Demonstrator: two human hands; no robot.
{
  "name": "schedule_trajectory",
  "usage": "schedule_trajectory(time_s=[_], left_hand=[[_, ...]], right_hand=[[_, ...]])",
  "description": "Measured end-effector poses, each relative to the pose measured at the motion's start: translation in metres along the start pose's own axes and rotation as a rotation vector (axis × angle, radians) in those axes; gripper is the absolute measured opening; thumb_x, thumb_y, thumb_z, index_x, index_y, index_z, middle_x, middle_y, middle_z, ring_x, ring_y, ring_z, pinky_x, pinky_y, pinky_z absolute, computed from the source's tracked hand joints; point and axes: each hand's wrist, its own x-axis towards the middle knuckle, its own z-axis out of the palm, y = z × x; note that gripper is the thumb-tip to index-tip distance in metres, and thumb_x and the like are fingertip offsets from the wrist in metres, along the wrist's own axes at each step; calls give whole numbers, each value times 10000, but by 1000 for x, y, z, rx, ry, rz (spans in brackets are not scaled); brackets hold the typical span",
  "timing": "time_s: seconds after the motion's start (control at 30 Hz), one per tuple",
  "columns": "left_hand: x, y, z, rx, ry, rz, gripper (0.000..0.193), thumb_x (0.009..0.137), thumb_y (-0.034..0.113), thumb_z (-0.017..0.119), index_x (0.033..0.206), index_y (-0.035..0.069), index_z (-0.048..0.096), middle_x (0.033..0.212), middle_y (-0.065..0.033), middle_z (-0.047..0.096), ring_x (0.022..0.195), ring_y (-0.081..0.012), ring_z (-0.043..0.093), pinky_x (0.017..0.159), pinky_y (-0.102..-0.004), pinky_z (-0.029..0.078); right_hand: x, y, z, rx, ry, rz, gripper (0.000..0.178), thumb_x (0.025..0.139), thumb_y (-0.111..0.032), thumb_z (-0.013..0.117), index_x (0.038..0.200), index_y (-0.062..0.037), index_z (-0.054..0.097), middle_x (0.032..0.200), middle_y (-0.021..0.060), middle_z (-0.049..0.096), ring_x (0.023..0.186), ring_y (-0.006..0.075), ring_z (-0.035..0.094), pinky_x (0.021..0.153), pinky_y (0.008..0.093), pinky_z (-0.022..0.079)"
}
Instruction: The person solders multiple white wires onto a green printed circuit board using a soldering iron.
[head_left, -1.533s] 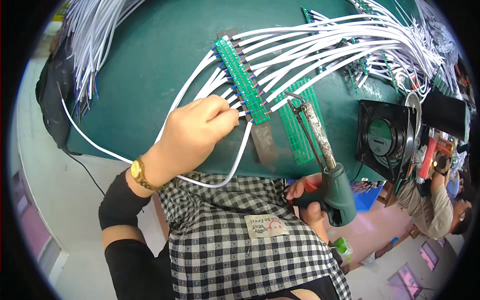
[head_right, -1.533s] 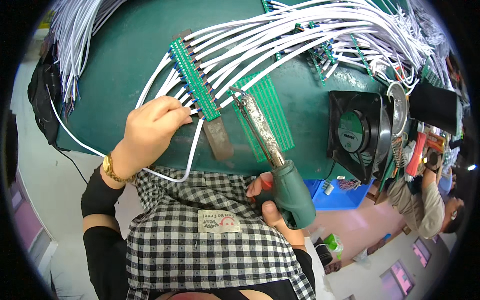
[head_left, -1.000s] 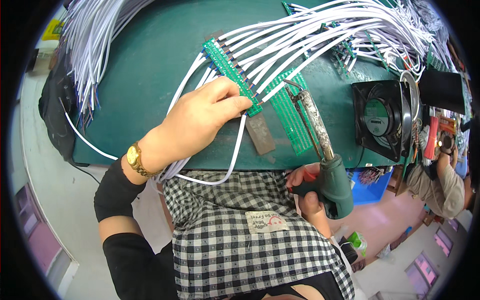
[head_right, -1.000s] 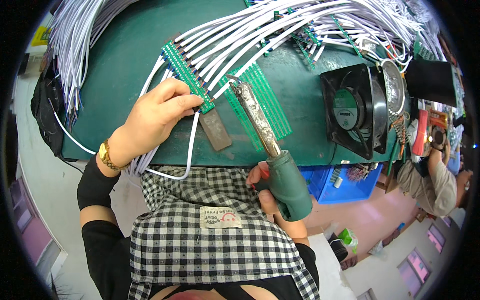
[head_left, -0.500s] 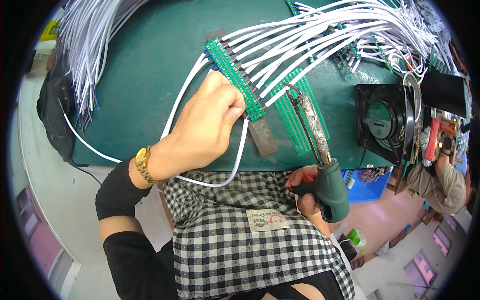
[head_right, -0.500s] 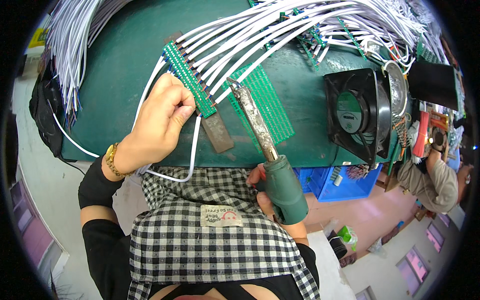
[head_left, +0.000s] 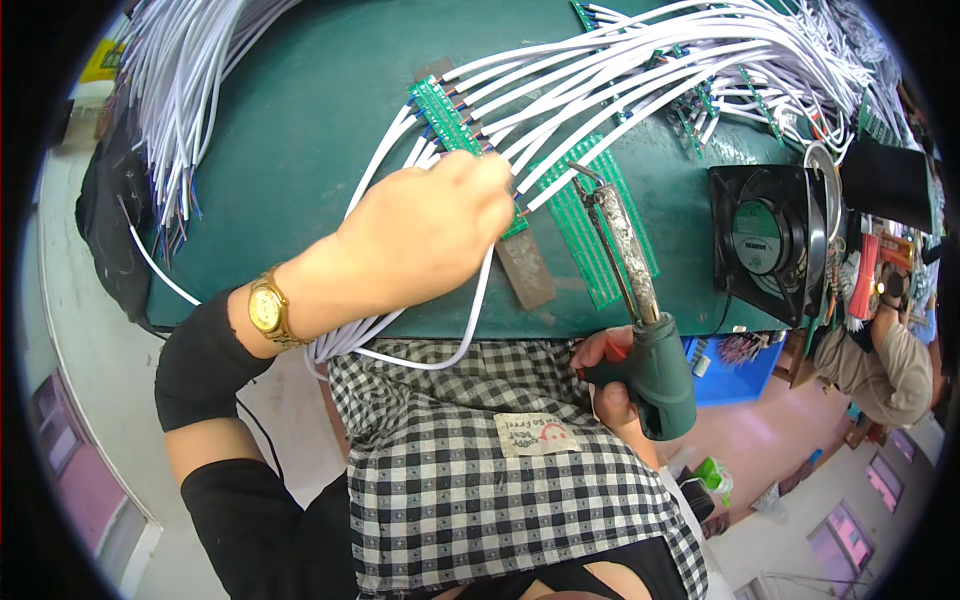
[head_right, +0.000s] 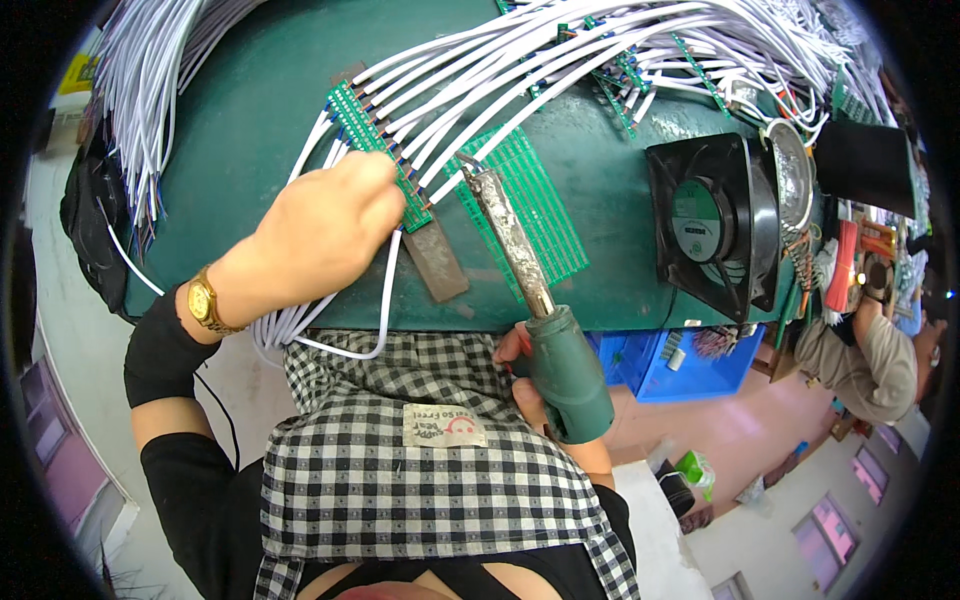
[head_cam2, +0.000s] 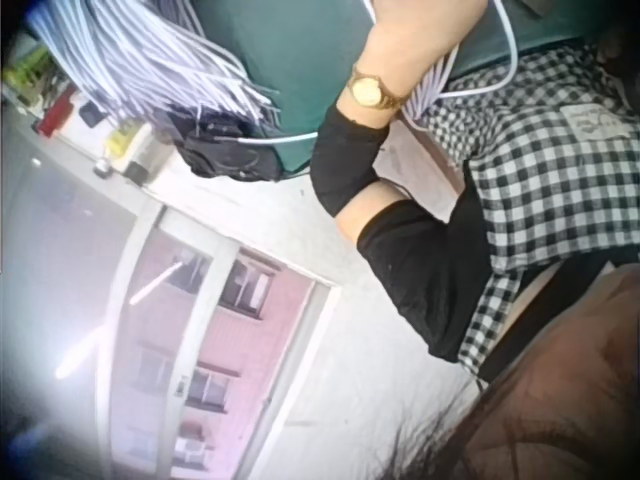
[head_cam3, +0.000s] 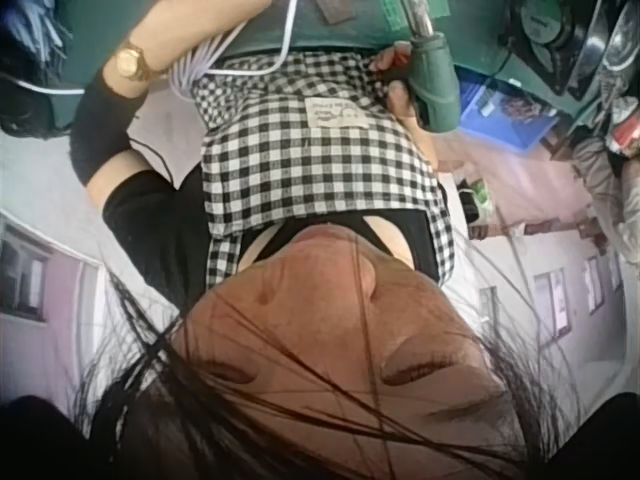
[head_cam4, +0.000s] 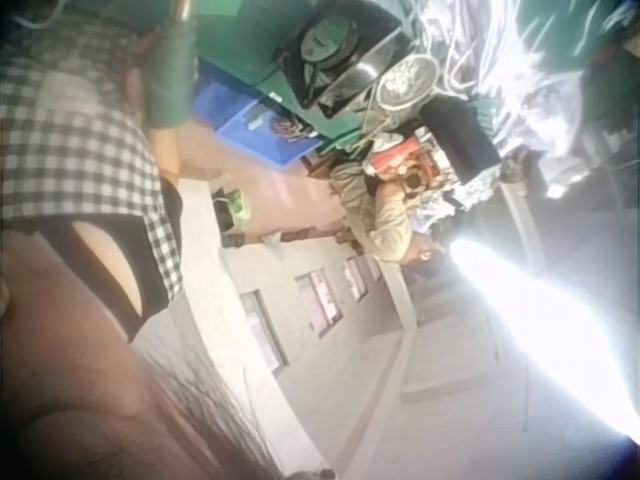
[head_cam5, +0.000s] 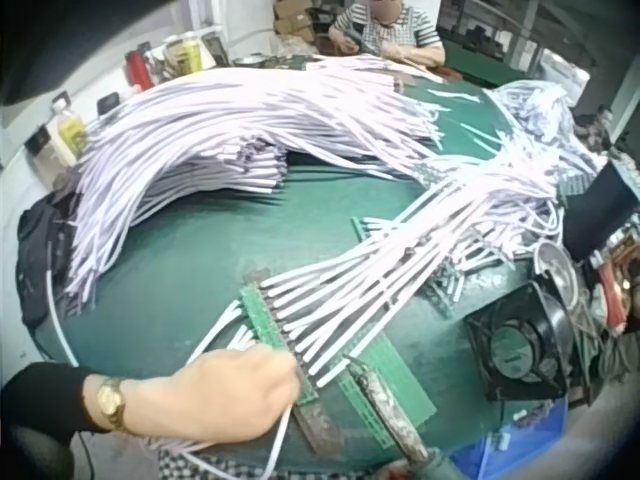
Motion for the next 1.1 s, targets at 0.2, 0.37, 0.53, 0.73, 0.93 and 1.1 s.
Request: schedule_trajectory(time_s=[0.2, 0.37, 0.53, 0.73, 0.93, 1.1], left_hand=[[5, 17, -14, 153, -239, -44, 113, 751, 99, 552, 849, 44, 536, 796, -74, 454, 711, -222, 559, 557, -332, 472], [-14, 18, -10, -243, 5, -372, 217, 775, 37, 639, 973, 50, 551, 847, -89, 552, 596, -237, 562, 536, -346, 479], [-17, 27, 0, -558, 190, -659, 42, 775, -2, 638, 812, 7, 621, 720, -19, 547, 559, -57, 433, 500, -206, 338], [-17, 27, 16, -698, 264, -771, 56, 767, 7, 652, 819, -2, 632, 692, 6, 505, 561, -54, 422, 513, -204, 340], [-18, 32, 16, -593, 286, -701, 53, 774, 7, 659, 827, 12, 652, 710, -3, 512, 558, -65, 434, 515, -211, 356], [-19, 30, 17, -524, 296, -675, 52, 766, 8, 668, 813, 21, 648, 701, -2, 502, 550, -69, 432, 508, -215, 354]], right_hand=[[0, -2, 4, 23, 34, 16, 507, 831, -329, 683, 1202, -39, 494, 930, 69, 538, 862, 186, 533, 794, 345, 462], [3, 5, 1, 39, 22, -28, 537, 812, -335, 708, 1209, -40, 499, 911, 70, 544, 844, 194, 547, 771, 343, 473], [5, 6, 3, 18, 45, -68, 583, 783, -367, 735, 1205, -43, 496, 898, 72, 548, 827, 199, 555, 753, 344, 478], [3, 2, 4, 44, 57, -23, 547, 783, -338, 725, 1174, -33, 493, 907, 71, 547, 846, 191, 552, 771, 334, 466], [3, -8, 6, 5, 87, 91, 535, 757, -413, 726, 1037, -23, 490, 905, 63, 539, 855, 174, 549, 791, 307, 446], [5, -11, 6, 1, 50, 88, 553, 767, -416, 731, 1080, -25, 494, 930, 65, 538, 892, 182, 547, 819, 324, 451]])
